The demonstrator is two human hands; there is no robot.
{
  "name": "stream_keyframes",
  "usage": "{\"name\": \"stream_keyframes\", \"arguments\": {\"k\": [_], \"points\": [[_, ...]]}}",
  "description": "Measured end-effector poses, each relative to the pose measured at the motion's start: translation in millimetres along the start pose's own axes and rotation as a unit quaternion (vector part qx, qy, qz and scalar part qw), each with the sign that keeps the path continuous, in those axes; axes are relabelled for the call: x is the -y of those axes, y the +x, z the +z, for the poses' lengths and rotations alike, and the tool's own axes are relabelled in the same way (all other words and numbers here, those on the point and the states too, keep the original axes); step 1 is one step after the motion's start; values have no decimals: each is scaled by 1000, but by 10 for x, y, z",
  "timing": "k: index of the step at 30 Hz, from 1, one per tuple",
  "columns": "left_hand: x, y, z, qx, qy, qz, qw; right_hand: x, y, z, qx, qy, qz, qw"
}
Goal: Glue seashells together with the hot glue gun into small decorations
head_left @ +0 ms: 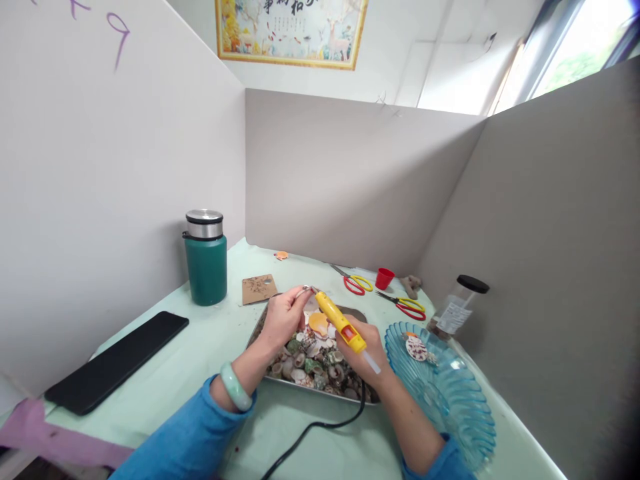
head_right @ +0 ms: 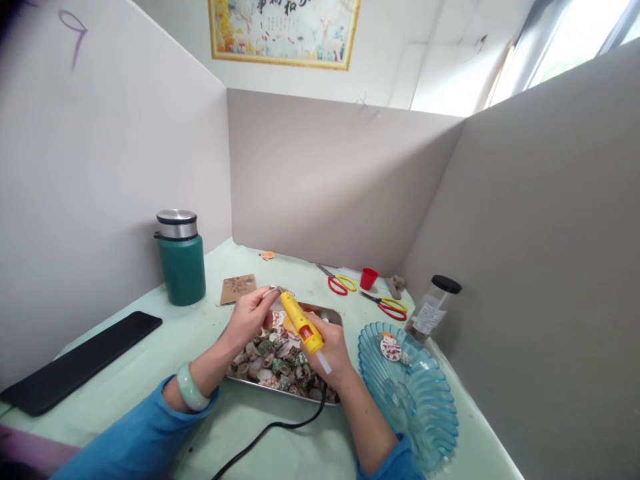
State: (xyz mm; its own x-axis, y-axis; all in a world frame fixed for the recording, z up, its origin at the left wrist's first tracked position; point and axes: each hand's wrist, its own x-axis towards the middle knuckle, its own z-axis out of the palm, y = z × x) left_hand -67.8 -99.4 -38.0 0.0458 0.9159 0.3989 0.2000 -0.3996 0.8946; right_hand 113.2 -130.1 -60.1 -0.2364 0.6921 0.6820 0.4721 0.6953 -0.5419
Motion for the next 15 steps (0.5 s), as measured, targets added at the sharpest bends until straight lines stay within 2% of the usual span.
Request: {"name": "stream_keyframes", "arguments": {"k": [3,7,15], "points": [[-10,-4,14,20,-20,-9,1000,5,9,0,-7,1,0,1000],[-12,11,15,45,-77,-57,994,4,14,-1,-19,-9,6,1000],[43,44,16,88,-171,-86,978,7,10,3,8,-4,12,1000]]}}
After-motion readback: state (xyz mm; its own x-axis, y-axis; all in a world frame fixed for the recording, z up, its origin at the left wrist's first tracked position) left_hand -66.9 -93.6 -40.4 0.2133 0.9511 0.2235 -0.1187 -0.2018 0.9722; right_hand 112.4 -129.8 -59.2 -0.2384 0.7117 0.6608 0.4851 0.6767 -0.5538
